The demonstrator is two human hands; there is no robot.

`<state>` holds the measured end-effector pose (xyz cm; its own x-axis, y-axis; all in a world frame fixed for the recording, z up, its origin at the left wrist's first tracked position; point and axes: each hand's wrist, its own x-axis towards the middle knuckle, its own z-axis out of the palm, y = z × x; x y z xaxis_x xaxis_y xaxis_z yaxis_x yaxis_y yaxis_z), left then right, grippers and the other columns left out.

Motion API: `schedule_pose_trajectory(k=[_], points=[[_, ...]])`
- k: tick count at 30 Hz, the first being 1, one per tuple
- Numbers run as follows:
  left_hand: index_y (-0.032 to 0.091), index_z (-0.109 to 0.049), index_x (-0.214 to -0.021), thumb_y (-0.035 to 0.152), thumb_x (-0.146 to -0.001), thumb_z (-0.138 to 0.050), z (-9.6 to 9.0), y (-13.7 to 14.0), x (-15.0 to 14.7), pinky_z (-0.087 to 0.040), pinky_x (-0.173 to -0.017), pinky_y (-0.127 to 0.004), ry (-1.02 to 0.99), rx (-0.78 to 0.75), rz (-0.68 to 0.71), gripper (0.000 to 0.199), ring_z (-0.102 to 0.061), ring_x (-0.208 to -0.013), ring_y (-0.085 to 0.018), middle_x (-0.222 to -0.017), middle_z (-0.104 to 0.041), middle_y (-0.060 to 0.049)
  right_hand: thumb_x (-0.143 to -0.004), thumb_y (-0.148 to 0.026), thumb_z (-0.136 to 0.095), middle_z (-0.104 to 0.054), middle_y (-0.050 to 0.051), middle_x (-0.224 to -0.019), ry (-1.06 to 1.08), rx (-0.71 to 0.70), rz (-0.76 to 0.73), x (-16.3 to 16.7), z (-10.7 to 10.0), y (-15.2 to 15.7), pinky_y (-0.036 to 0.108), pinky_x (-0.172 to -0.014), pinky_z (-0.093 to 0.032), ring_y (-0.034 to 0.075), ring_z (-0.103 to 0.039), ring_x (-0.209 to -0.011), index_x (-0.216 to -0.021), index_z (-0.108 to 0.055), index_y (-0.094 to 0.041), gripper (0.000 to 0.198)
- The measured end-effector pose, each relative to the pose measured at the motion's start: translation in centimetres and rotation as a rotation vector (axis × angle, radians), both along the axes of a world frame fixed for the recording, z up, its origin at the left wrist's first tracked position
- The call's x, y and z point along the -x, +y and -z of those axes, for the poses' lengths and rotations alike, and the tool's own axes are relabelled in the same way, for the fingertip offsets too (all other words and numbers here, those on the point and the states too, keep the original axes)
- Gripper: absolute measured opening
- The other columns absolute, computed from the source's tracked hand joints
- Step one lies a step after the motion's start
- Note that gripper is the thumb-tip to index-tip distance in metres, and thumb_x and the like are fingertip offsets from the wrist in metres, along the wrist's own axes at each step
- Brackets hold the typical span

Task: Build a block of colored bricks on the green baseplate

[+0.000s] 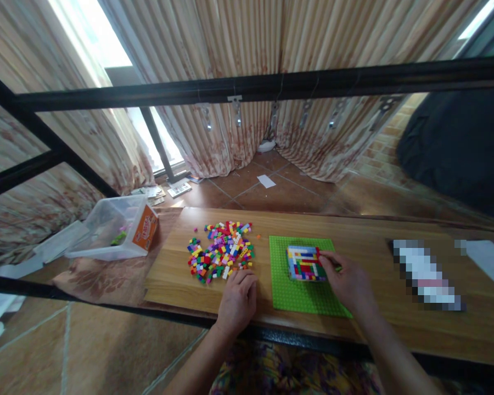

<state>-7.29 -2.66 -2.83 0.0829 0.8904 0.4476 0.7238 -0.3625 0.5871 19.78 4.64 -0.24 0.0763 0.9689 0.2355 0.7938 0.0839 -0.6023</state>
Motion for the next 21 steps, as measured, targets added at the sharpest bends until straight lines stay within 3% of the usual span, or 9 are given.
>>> schedule_pose_trajectory(k=[8,14,17,21], points=[[0.021,-0.065,-0.095,0.013,-0.095,-0.049,0.1,0.0,0.1,-0.053,-0.087,-0.038,0.008,0.013,-0.003,0.019,-0.061,-0.093,-0.020,-0.099,-0.068,-0.006,-0.077,-0.050,-0.061,-0.077,0.007,-0.084,0.256,0.114,0.020,-0.9,0.2,1.9,0.035,-0.072,-0.053,0.023,-0.070,-0.077,-0.082,-0.075,-0.021,0.033],[0.020,-0.065,-0.096,0.013,-0.096,-0.049,-0.1,-0.1,0.0,-0.052,-0.088,-0.039,0.009,0.031,-0.004,0.018,-0.060,-0.095,-0.021,-0.101,-0.067,-0.006,-0.074,-0.047,-0.066,-0.077,0.008,-0.096,0.495,0.179,-0.016,-1.1,1.2,2.8,0.038,-0.080,-0.056,0.023,-0.071,-0.088,-0.103,-0.076,-0.019,0.042],[0.021,-0.065,-0.095,0.013,-0.095,-0.049,-0.2,-0.1,0.0,-0.052,-0.089,-0.039,0.010,0.035,-0.002,0.017,-0.060,-0.095,-0.020,-0.101,-0.067,-0.006,-0.073,-0.047,-0.068,-0.077,0.008,-0.103,0.514,0.214,-0.063,-1.3,1.3,3.1,0.041,-0.088,-0.054,0.025,-0.070,-0.097,-0.103,-0.077,-0.020,0.041],[0.021,-0.064,-0.095,0.012,-0.095,-0.050,-0.1,-0.1,0.0,-0.052,-0.088,-0.037,0.019,0.041,-0.002,0.017,-0.060,-0.094,-0.019,-0.100,-0.067,-0.005,-0.070,-0.048,-0.066,-0.077,0.008,-0.099,0.508,0.275,-0.100,-1.3,1.1,3.5,0.041,-0.086,-0.054,0.024,-0.070,-0.091,-0.102,-0.077,-0.019,0.044]])
